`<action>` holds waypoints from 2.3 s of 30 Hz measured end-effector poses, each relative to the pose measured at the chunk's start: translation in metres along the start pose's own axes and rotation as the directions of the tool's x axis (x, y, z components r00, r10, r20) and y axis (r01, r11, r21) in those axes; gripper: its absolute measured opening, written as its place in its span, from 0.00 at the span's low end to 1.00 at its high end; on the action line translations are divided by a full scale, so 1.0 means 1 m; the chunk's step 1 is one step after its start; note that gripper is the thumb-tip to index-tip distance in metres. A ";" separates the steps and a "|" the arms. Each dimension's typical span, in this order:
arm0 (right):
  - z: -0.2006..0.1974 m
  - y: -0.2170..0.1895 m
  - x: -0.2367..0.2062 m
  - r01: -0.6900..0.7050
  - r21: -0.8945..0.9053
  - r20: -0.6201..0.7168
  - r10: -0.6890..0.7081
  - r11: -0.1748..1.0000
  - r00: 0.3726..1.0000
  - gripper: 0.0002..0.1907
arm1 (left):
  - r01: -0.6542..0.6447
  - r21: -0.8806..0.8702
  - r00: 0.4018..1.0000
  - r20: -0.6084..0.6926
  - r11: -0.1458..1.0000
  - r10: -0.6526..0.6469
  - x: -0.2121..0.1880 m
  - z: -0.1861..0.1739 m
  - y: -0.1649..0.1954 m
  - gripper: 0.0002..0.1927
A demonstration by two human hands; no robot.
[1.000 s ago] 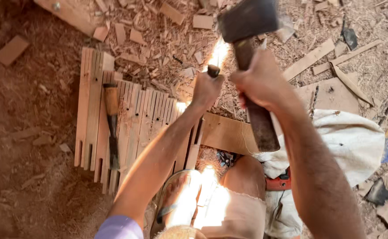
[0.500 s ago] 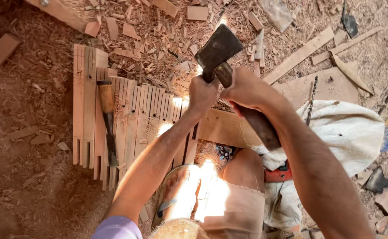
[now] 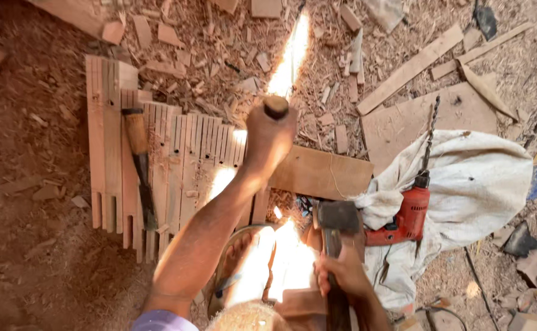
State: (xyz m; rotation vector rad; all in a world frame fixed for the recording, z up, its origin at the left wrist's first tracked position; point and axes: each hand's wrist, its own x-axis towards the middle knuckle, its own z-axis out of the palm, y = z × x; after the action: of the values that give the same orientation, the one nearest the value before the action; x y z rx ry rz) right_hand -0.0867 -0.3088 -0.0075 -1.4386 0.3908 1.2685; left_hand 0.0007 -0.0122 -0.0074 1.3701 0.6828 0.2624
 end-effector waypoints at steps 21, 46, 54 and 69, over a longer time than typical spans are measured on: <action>0.012 0.029 -0.010 -0.047 -0.028 0.141 0.051 0.998 0.989 0.07 | -0.440 -0.056 0.896 -0.100 0.896 0.433 -0.048 -0.028 -0.019 0.19; 0.149 -0.304 0.054 0.089 -0.919 0.019 -0.182 0.384 0.983 0.10 | -0.110 0.096 0.994 0.020 0.989 0.108 0.076 0.018 -0.079 0.09; 0.140 -0.325 0.075 0.410 -0.723 -0.004 -0.597 0.556 0.802 0.17 | 0.015 0.124 0.999 0.048 0.992 -0.021 0.088 0.012 -0.079 0.17; 0.112 -0.321 0.106 0.126 -0.801 0.017 -0.188 0.586 0.982 0.08 | -0.036 0.071 0.998 0.057 0.997 0.032 0.060 0.007 -0.077 0.18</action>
State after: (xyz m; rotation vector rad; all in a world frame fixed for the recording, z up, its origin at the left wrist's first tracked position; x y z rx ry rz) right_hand 0.1567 -0.0674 0.0869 -2.2282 -0.3435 1.3015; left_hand 0.0358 -0.0010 -0.0983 1.4532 0.6277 0.2277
